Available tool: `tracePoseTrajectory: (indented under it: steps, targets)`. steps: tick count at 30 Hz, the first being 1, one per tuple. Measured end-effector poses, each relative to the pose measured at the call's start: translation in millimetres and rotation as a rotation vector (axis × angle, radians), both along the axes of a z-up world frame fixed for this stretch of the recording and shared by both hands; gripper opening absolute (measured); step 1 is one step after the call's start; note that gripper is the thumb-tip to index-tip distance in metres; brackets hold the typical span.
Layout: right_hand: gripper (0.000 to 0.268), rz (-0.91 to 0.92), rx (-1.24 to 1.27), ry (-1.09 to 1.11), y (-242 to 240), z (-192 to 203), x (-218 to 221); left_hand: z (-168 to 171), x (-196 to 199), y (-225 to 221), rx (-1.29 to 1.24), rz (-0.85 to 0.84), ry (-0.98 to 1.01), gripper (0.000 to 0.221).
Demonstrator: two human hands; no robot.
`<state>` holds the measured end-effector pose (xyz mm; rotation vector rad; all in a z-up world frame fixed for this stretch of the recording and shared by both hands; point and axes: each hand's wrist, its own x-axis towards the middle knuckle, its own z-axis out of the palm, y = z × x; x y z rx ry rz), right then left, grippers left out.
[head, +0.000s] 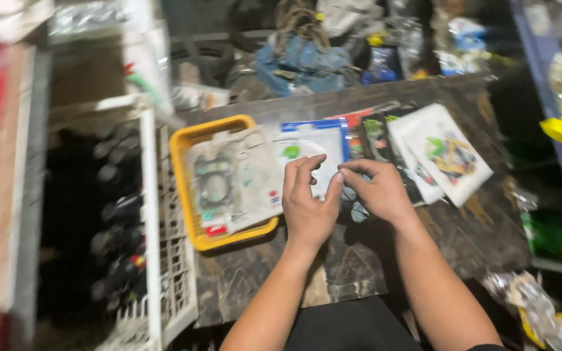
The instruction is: Cleaning and wiping down various motorcycle engine gaskets using a cloth.
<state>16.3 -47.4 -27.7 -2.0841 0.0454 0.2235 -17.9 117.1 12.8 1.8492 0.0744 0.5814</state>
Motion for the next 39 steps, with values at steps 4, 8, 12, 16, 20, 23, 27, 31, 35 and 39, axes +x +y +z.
tracePoseTrajectory:
  steps: [4,8,12,16,20,23,27,31,35,39]
  targets:
    - [0.023,-0.088,0.02,0.021,-43,-5,-5,-12,11,-44,0.011,-0.092,0.01,0.036]
    - [0.025,-0.128,0.007,0.014,-88,-2,-6,-9,15,-88,0.006,-0.154,0.031,0.035]
    - [0.033,-0.159,-0.067,-0.023,-137,-16,-4,-26,24,-134,0.044,-0.193,0.062,0.037]
    - [0.052,-0.127,-0.199,-0.059,-163,-7,8,-38,29,-169,0.048,-0.205,0.096,0.036]
    - [0.069,-0.002,-0.431,0.133,-164,-16,11,-44,31,-183,0.085,-0.22,0.241,0.041]
    - [0.062,0.04,-0.378,0.116,-155,-16,10,-49,29,-182,0.113,-0.206,0.368,0.044]
    - [0.06,0.029,-0.494,-0.029,-148,-7,16,-48,24,-166,0.138,-0.181,0.52,0.051]
    - [0.07,0.131,-0.69,0.034,-124,-17,8,-57,20,-149,0.171,-0.169,0.498,0.053]
    - [0.093,0.156,-0.758,0.112,-104,-27,14,-59,10,-119,0.217,-0.196,0.458,0.055]
    - [0.1,0.1,-0.759,0.231,-74,-28,13,-49,-6,-82,0.227,-0.218,0.487,0.055]
